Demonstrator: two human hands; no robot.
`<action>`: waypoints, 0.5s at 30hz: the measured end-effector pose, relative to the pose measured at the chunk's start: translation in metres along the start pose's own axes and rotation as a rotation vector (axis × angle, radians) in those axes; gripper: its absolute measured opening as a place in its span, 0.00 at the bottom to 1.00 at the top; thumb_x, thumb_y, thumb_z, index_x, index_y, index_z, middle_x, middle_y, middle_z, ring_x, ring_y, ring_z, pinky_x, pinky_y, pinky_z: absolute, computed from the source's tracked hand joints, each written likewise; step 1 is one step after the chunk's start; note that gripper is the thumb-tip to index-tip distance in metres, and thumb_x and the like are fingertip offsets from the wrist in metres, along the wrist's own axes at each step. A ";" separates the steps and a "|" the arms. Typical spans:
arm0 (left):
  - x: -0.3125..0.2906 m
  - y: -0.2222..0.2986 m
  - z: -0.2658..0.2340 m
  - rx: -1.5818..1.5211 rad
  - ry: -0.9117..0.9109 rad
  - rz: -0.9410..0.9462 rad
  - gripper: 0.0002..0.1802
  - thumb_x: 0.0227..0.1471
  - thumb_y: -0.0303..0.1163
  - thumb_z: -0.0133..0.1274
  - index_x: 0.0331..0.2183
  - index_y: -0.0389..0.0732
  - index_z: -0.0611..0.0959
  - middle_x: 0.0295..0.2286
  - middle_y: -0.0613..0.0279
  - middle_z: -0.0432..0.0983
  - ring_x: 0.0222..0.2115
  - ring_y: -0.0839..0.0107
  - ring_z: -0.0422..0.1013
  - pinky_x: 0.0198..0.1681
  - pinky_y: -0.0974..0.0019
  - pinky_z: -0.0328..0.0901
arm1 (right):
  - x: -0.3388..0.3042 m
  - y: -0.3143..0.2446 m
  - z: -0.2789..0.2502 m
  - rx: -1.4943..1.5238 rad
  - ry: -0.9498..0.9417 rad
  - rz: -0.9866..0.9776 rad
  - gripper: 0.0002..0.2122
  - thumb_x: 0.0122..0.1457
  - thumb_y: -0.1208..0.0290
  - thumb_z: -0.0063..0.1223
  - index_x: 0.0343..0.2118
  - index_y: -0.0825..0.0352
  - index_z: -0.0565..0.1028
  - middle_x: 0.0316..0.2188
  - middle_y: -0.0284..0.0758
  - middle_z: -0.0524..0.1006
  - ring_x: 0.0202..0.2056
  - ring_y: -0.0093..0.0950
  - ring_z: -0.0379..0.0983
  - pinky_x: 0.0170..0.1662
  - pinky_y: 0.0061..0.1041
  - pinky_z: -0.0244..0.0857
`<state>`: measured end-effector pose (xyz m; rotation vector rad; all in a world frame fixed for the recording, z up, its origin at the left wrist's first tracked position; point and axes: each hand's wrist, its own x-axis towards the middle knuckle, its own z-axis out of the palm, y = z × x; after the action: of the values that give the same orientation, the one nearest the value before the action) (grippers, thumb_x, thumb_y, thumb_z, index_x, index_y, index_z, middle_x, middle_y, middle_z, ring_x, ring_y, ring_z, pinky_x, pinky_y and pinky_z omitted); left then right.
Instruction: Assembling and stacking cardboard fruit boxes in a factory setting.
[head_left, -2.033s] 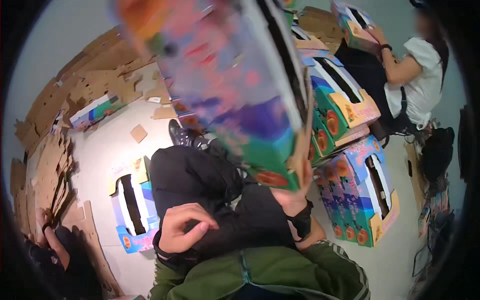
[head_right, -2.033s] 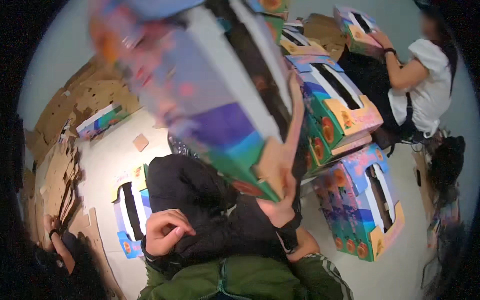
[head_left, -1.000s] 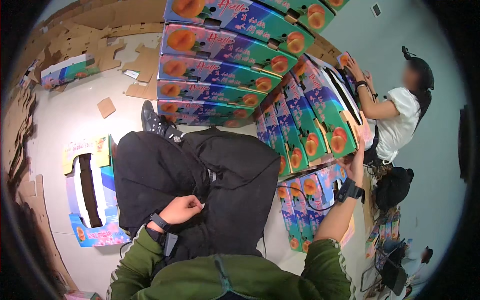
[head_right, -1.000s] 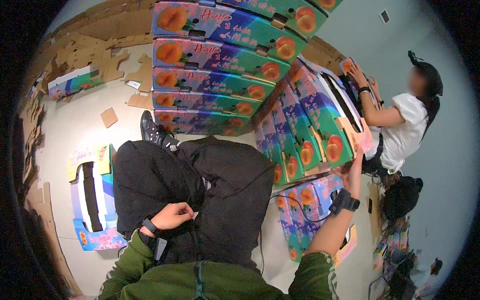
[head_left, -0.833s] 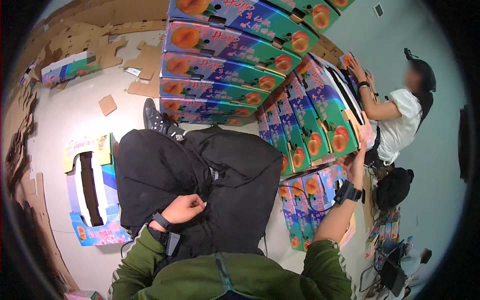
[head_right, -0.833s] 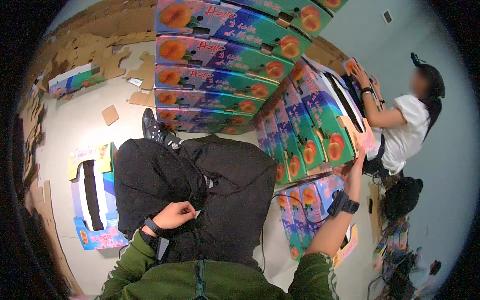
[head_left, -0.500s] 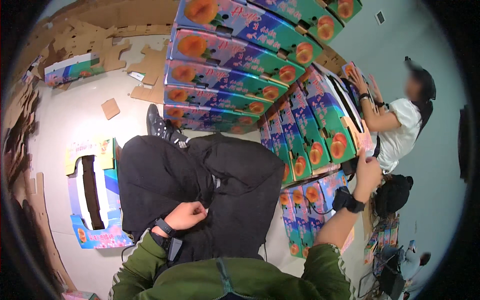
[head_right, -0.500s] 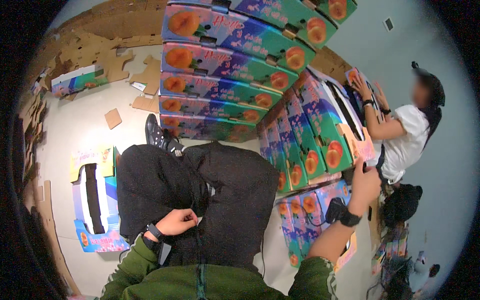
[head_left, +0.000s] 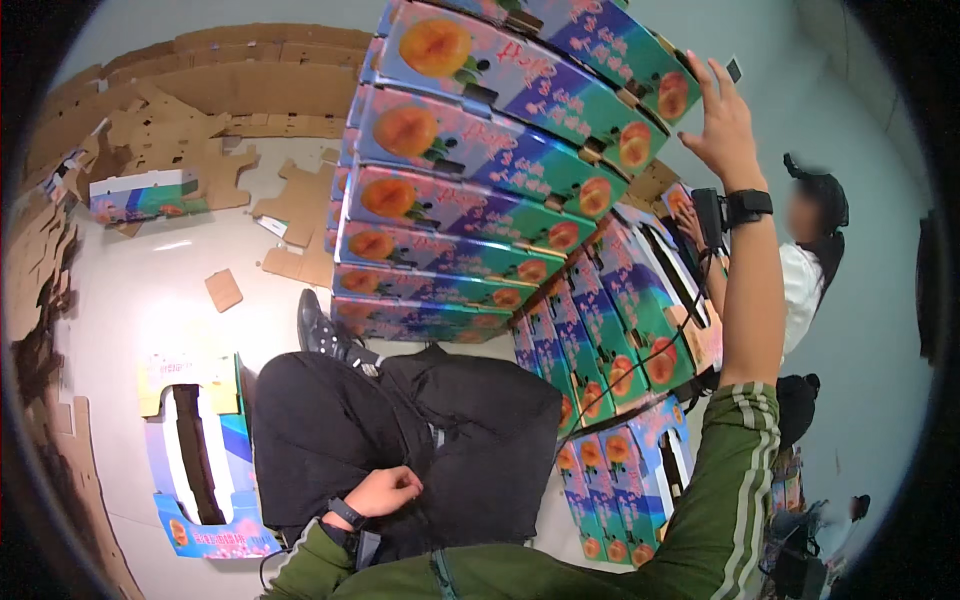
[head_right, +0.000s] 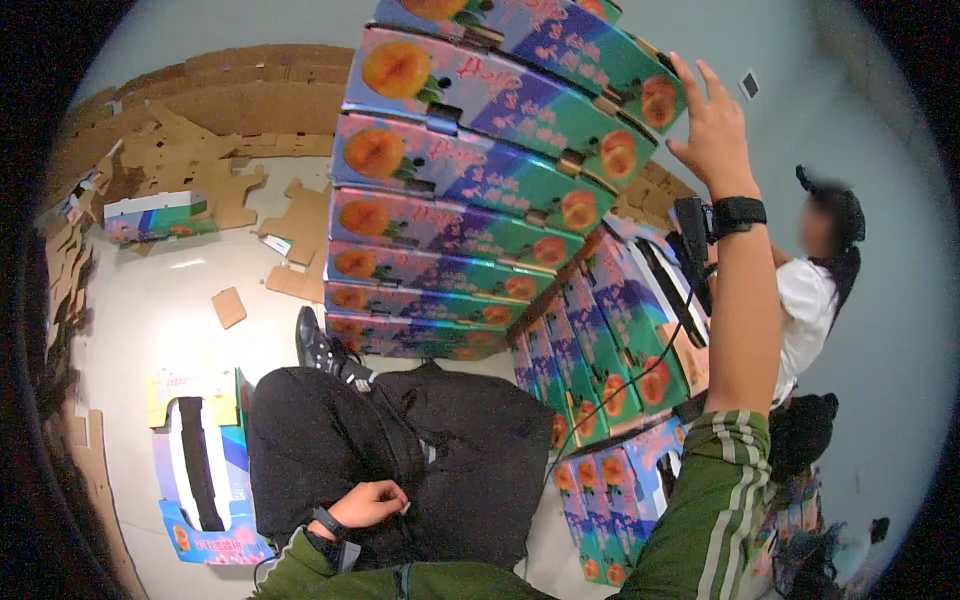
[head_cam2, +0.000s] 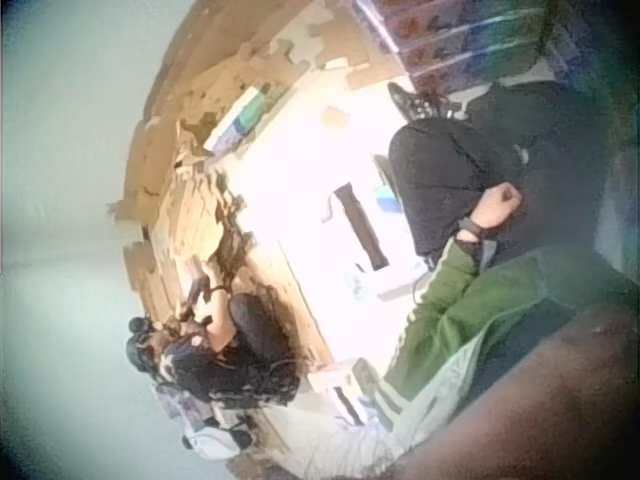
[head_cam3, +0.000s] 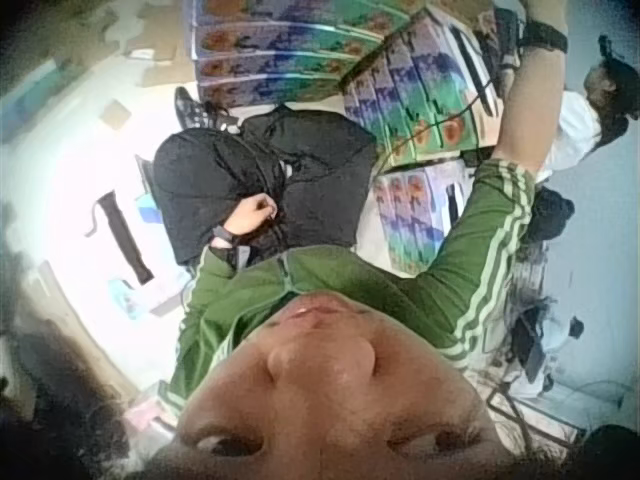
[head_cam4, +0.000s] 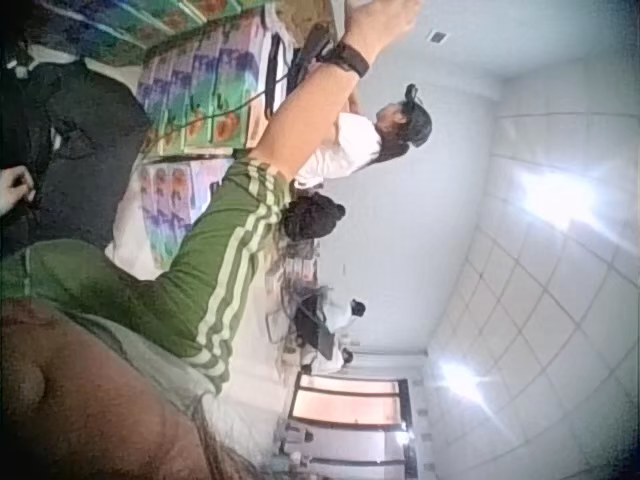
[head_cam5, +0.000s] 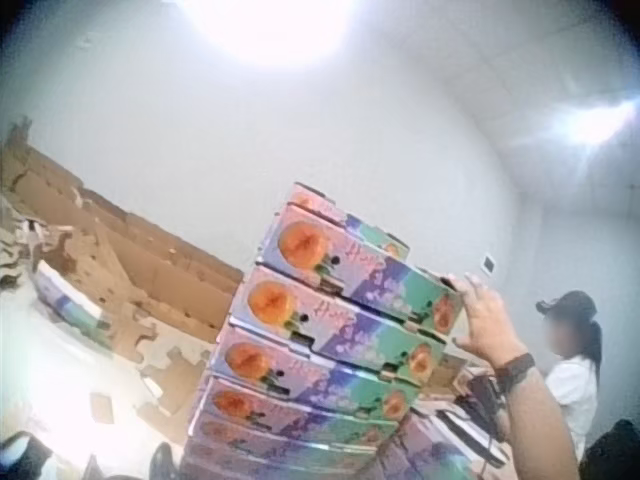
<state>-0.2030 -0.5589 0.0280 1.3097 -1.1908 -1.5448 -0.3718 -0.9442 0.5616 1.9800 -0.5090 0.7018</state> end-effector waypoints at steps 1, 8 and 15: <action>0.003 -0.005 0.000 -0.003 -0.004 0.014 0.11 0.56 0.33 0.55 0.38 0.35 0.83 0.30 0.60 0.82 0.31 0.72 0.77 0.38 0.68 0.70 | 0.003 0.004 0.012 -0.045 -0.017 0.000 0.52 0.35 0.72 0.73 0.67 0.47 0.54 0.63 0.39 0.61 0.56 0.45 0.66 0.57 0.41 0.63; 0.009 -0.010 -0.003 0.011 -0.031 -0.005 0.13 0.56 0.36 0.56 0.39 0.36 0.83 0.33 0.59 0.83 0.36 0.70 0.78 0.42 0.67 0.70 | 0.011 0.007 0.043 0.016 0.037 -0.073 0.58 0.31 0.75 0.74 0.69 0.55 0.51 0.67 0.37 0.56 0.61 0.43 0.61 0.65 0.40 0.56; 0.018 -0.017 -0.002 0.016 -0.042 -0.012 0.14 0.56 0.37 0.56 0.38 0.37 0.83 0.33 0.57 0.83 0.36 0.66 0.79 0.42 0.67 0.70 | 0.003 0.012 0.035 0.266 0.071 0.044 0.49 0.33 0.73 0.71 0.64 0.59 0.58 0.58 0.39 0.65 0.59 0.43 0.62 0.63 0.37 0.58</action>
<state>-0.2037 -0.5718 0.0073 1.3024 -1.2260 -1.5814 -0.3675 -0.9814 0.5578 2.1866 -0.4349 0.9029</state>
